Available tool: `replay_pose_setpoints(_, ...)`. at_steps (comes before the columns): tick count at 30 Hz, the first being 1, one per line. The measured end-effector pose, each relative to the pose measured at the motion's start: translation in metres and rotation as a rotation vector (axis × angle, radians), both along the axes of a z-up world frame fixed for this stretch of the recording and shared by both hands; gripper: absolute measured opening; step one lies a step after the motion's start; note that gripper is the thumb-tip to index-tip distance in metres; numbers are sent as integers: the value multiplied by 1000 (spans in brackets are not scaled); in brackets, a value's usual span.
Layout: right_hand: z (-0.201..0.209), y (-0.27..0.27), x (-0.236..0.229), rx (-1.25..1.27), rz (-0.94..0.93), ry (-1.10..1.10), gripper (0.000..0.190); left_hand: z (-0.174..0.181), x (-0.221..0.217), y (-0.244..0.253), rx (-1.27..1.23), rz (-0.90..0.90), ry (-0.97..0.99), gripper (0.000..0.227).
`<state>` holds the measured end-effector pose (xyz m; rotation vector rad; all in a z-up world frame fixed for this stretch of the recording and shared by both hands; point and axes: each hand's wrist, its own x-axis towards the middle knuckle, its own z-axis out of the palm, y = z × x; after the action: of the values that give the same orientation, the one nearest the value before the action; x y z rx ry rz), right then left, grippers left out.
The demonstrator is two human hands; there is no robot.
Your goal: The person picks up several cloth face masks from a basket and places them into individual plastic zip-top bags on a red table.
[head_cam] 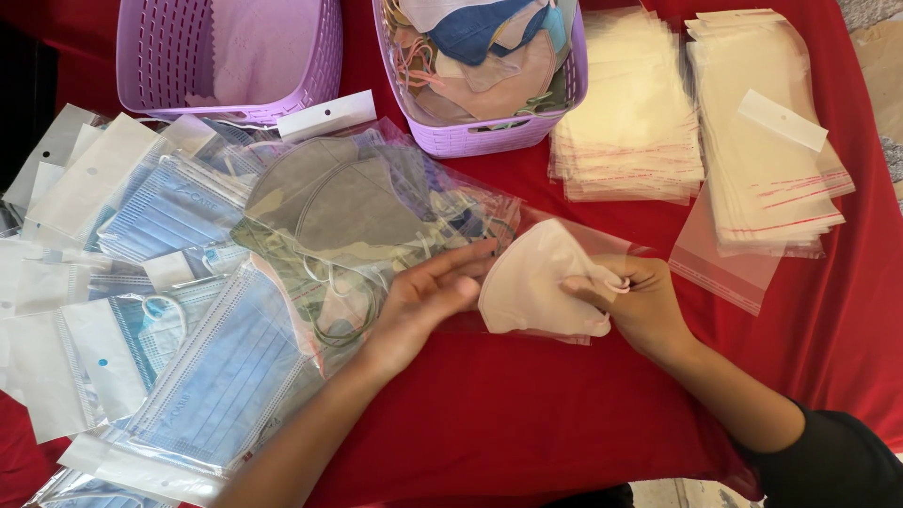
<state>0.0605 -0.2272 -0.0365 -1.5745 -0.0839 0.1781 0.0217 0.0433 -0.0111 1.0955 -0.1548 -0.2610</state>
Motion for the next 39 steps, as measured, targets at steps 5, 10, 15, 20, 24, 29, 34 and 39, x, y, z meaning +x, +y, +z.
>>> replay_pose_setpoints(5,18,18,-2,-177,11,-24,22,-15,-12,-23,207,200,90,64)
replay_pose_setpoints(10,5,25,-8,-184,-9,-8,29,-3,-18,-34,384,334,104,51)
replay_pose_setpoints(15,-52,0,-9,-106,-128,120,16,-17,-12,-28,252,285,115,57)
replay_pose_setpoints(20,-6,21,-12,-126,-101,70,22,0,-12,-25,171,180,105,66)
replay_pose_setpoints(24,-3,23,-5,-151,-182,128,19,6,-8,-22,17,139,160,53)
replay_pose_setpoints(29,-11,19,-13,-265,-142,73,20,1,-14,-30,333,302,86,45)
replay_pose_setpoints(34,-21,16,-17,-249,-134,101,18,11,-21,-35,390,324,57,47)
replay_pose_setpoints(39,-37,1,-13,-178,-27,17,10,0,-20,-36,322,324,75,37)
